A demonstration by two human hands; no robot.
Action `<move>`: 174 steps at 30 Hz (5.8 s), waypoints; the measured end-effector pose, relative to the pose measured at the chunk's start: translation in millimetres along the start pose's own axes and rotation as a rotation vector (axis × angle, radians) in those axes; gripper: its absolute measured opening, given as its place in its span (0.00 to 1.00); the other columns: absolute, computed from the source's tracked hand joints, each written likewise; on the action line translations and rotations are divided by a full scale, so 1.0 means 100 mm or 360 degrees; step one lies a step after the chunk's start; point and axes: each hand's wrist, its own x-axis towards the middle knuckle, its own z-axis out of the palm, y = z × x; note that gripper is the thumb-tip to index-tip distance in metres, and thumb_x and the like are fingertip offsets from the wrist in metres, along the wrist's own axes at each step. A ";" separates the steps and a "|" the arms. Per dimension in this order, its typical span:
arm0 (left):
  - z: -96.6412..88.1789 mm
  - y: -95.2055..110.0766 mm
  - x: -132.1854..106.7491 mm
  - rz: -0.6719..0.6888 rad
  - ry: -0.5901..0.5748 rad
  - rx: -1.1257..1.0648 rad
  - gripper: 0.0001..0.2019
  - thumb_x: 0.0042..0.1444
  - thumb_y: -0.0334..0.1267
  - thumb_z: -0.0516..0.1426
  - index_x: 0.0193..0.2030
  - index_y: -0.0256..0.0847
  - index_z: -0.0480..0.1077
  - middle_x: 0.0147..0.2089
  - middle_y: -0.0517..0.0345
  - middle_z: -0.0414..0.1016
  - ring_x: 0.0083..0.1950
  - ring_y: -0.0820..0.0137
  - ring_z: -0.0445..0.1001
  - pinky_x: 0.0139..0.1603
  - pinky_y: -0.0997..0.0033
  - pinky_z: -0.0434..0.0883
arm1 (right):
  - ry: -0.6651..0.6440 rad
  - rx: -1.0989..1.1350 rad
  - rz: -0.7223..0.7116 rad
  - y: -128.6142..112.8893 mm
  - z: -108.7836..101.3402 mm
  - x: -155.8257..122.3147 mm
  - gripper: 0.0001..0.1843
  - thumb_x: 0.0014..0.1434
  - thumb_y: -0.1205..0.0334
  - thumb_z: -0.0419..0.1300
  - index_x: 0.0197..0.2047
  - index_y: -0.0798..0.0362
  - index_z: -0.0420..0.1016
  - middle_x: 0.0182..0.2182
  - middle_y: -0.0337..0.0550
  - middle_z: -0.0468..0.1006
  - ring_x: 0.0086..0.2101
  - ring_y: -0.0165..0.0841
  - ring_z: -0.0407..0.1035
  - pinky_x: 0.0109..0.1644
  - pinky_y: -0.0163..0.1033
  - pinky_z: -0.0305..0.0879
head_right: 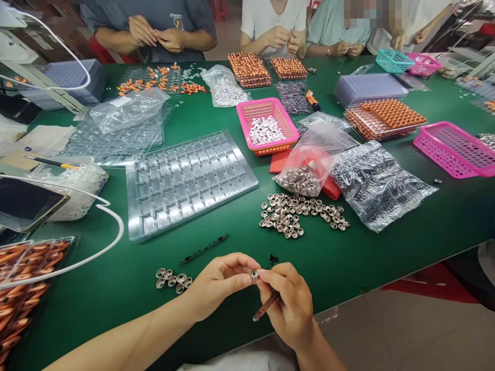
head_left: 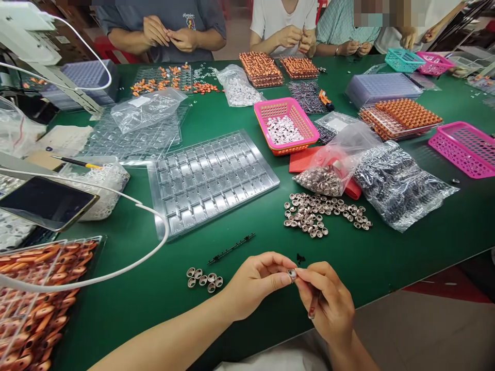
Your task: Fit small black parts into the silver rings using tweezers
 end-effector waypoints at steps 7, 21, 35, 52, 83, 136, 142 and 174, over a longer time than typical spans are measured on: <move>0.00 0.02 0.00 -0.0010 -0.0001 0.0060 0.13 0.52 0.43 0.70 0.40 0.38 0.79 0.39 0.56 0.82 0.42 0.68 0.78 0.51 0.67 0.73 | -0.0030 0.0009 0.0007 0.00 0.00 0.01 0.23 0.61 0.77 0.60 0.57 0.47 0.71 0.33 0.41 0.77 0.32 0.30 0.73 0.32 0.34 0.74; 0.02 0.02 0.00 -0.0020 0.0035 0.0105 0.13 0.51 0.45 0.70 0.39 0.39 0.81 0.38 0.57 0.83 0.41 0.69 0.79 0.49 0.69 0.74 | -0.0032 0.0017 0.0046 0.01 0.02 0.00 0.18 0.60 0.76 0.62 0.50 0.49 0.72 0.33 0.40 0.76 0.31 0.30 0.72 0.32 0.35 0.73; 0.03 0.01 -0.02 0.0095 0.0019 0.0024 0.12 0.50 0.41 0.71 0.34 0.37 0.78 0.33 0.58 0.80 0.37 0.72 0.76 0.45 0.72 0.73 | -0.0094 0.0113 0.0184 -0.01 0.01 0.01 0.13 0.61 0.74 0.61 0.47 0.49 0.71 0.31 0.39 0.72 0.28 0.28 0.67 0.26 0.33 0.65; 0.00 -0.02 -0.03 0.0043 -0.0035 0.0002 0.12 0.51 0.40 0.71 0.35 0.36 0.76 0.37 0.56 0.78 0.40 0.70 0.75 0.47 0.67 0.71 | -0.0201 0.0189 0.0219 0.02 -0.01 -0.02 0.23 0.62 0.75 0.60 0.57 0.46 0.71 0.39 0.42 0.74 0.29 0.27 0.68 0.25 0.32 0.65; -0.04 0.05 -0.01 -0.0297 -0.0137 -0.0119 0.16 0.43 0.44 0.74 0.32 0.35 0.78 0.33 0.57 0.75 0.34 0.74 0.71 0.40 0.73 0.65 | -0.0341 0.0712 0.0514 0.03 -0.10 0.08 0.07 0.66 0.68 0.57 0.43 0.49 0.75 0.30 0.39 0.71 0.30 0.30 0.64 0.31 0.36 0.58; -0.28 0.13 -0.61 0.0565 0.0290 0.2692 0.11 0.62 0.27 0.50 0.40 0.40 0.72 0.41 0.51 0.78 0.43 0.61 0.72 0.42 0.63 0.71 | 0.0437 0.0734 0.0668 0.51 -0.32 -0.14 0.14 0.68 0.52 0.56 0.41 0.51 0.79 0.35 0.43 0.69 0.27 0.28 0.62 0.27 0.35 0.60; -0.17 0.18 -0.62 0.0463 0.0332 0.2784 0.14 0.61 0.24 0.51 0.45 0.39 0.76 0.48 0.47 0.77 0.49 0.57 0.71 0.47 0.58 0.72 | 0.0423 0.0897 0.0562 0.51 -0.30 -0.11 0.12 0.68 0.55 0.56 0.41 0.50 0.79 0.32 0.41 0.70 0.26 0.28 0.65 0.25 0.34 0.62; -0.03 -0.08 -0.07 0.0941 0.0185 0.2402 0.08 0.63 0.27 0.56 0.48 0.34 0.72 0.37 0.51 0.78 0.38 0.62 0.73 0.38 0.61 0.73 | 0.0028 0.0605 0.0952 0.28 -0.43 -0.13 0.08 0.65 0.62 0.62 0.47 0.47 0.79 0.44 0.43 0.81 0.37 0.35 0.81 0.39 0.38 0.81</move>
